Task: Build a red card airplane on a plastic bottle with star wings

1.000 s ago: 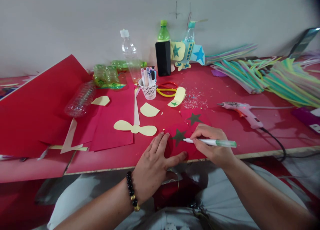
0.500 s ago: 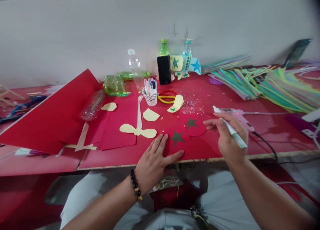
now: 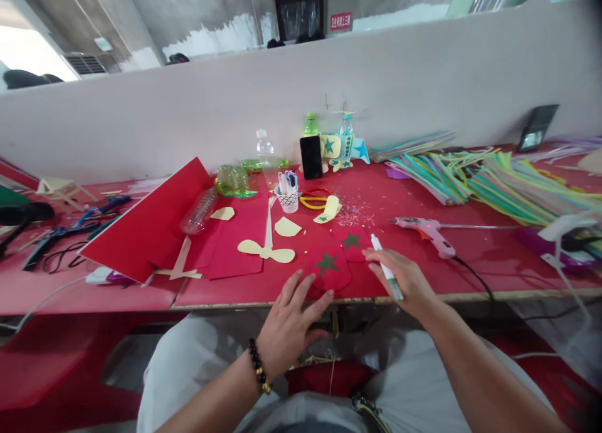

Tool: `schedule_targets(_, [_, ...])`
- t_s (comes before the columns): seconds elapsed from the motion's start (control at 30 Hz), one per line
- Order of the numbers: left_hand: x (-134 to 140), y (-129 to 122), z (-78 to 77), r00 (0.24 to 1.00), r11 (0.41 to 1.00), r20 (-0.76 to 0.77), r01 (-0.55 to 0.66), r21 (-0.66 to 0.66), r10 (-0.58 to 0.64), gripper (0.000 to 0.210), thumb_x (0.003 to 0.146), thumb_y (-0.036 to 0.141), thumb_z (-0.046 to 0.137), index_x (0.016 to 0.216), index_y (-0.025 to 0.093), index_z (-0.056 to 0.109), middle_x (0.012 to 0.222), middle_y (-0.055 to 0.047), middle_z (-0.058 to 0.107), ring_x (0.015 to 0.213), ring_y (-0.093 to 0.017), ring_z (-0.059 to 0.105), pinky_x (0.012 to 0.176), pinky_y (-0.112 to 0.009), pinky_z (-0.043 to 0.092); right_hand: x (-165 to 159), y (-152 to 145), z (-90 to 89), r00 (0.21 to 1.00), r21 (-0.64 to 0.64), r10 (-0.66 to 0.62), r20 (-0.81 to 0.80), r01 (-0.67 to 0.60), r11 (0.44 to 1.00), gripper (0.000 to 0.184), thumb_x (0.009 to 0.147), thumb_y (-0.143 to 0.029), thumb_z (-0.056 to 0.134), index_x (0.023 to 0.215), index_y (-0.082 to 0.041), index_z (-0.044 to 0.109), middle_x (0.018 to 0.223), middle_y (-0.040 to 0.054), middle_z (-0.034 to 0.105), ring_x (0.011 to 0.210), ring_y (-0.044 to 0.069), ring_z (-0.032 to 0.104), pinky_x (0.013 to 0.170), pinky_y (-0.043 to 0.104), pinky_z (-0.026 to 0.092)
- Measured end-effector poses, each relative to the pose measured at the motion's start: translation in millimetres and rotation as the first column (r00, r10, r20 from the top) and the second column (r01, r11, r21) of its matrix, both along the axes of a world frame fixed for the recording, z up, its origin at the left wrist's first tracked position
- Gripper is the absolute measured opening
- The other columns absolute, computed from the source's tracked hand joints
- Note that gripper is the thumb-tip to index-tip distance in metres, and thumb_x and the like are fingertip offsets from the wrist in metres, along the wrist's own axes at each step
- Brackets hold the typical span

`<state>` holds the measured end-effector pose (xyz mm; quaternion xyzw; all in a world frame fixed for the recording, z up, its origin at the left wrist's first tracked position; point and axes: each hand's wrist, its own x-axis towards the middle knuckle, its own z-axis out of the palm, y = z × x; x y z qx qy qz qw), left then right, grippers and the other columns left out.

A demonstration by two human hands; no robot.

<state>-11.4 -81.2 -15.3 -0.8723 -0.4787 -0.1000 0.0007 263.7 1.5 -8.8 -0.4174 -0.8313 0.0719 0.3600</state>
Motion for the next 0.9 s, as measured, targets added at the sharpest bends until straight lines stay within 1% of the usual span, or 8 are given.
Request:
schedule_targets(0.1, [4.8,-4.3,-2.2,1.000,1.000,0.006,0.022,0.003,-0.022,0.076,0.081,0.044,0.070,0.146,0.035,0.033,0.147,-0.006,0.040,0.140,-0.033,0.028,0.112,-0.056,0.032,-2.6,-7.1,-5.0,0.998,0.020,0.043,0.047,-0.044,0.999,0.021,0.090,-0.021,0.053,0.108,-0.022,0.064,0.100,0.0109,0.072,0.092,0.024,0.067,0.082,0.038,0.053])
schedule_targets(0.17, [5.1,-2.9,-2.4,1.000,1.000,-0.002,0.000,0.011,0.000,0.074,0.081,0.044,0.070,0.146,0.034,0.035,0.145,-0.005,0.044,0.139,-0.033,0.030,0.113,-0.056,0.031,-2.7,-10.5,-4.8,0.996,0.025,0.048,0.069,-0.050,0.998,0.021,0.089,-0.020,0.055,0.107,-0.022,0.065,0.097,0.0099,0.073,0.088,0.024,0.067,0.082,0.039,0.053])
schedule_targets(0.33, [0.0,5.1,-1.5,0.997,0.997,-0.007,-0.074,0.032,0.074,0.071,0.081,0.046,0.070,0.144,0.033,0.039,0.145,-0.004,0.044,0.140,-0.032,0.029,0.114,-0.055,0.028,4.1,-18.8,-3.9,0.995,0.036,0.034,0.097,-0.038,0.999,0.020,0.089,-0.019,0.054,0.107,-0.022,0.064,0.092,0.0082,0.073,0.081,0.022,0.067,0.082,0.041,0.053])
schedule_targets(0.4, [-0.4,7.8,-2.1,0.996,0.995,0.000,-0.090,0.040,0.090,0.070,0.081,0.048,0.069,0.143,0.033,0.040,0.145,-0.005,0.044,0.140,-0.032,0.029,0.114,-0.056,0.028,7.6,-23.3,-6.6,0.994,0.048,0.033,0.102,-0.039,0.998,0.018,0.089,-0.018,0.055,0.105,-0.022,0.063,0.094,0.0077,0.074,0.082,0.022,0.068,0.085,0.042,0.052])
schedule_targets(0.5, [2.2,10.7,-3.2,0.996,0.994,0.004,-0.095,0.050,0.095,0.071,0.080,0.050,0.069,0.142,0.032,0.041,0.144,-0.007,0.043,0.139,-0.033,0.030,0.112,-0.058,0.030,11.6,-31.9,-10.4,0.994,0.084,0.034,0.100,-0.042,0.996,0.020,0.088,-0.016,0.056,0.105,-0.023,0.061,0.098,0.0073,0.074,0.085,0.022,0.069,0.089,0.044,0.050])
schedule_targets(0.6, [5.2,11.4,-2.2,0.995,0.994,0.007,-0.101,0.041,0.100,0.073,0.078,0.049,0.071,0.142,0.031,0.042,0.143,-0.009,0.044,0.139,-0.034,0.031,0.112,-0.057,0.031,13.3,-41.4,-10.7,0.993,0.086,0.020,0.113,-0.030,0.996,0.023,0.087,-0.014,0.057,0.109,-0.022,0.059,0.098,0.0079,0.073,0.085,0.023,0.068,0.086,0.045,0.050])
schedule_targets(0.73, [6.8,8.3,-0.3,0.994,0.994,0.015,-0.110,0.022,0.110,0.076,0.075,0.048,0.074,0.141,0.029,0.043,0.142,-0.010,0.045,0.138,-0.034,0.033,0.112,-0.056,0.031,11.1,-50.0,-10.0,0.995,0.091,-0.023,0.097,0.014,0.996,0.022,0.087,-0.014,0.057,0.108,-0.021,0.059,0.093,0.0086,0.072,0.082,0.024,0.066,0.080,0.044,0.051])
schedule_targets(0.9, [6.2,6.8,-5.2,0.993,0.995,0.062,-0.098,0.021,0.096,0.077,0.075,0.047,0.075,0.142,0.032,0.041,0.145,-0.009,0.041,0.139,-0.034,0.030,0.111,-0.058,0.033,4.3,-51.6,-14.0,0.999,0.114,-0.010,0.053,0.003,0.994,0.025,0.084,-0.012,0.058,0.107,-0.023,0.061,0.101,0.0087,0.073,0.088,0.025,0.067,0.086,0.047,0.050])
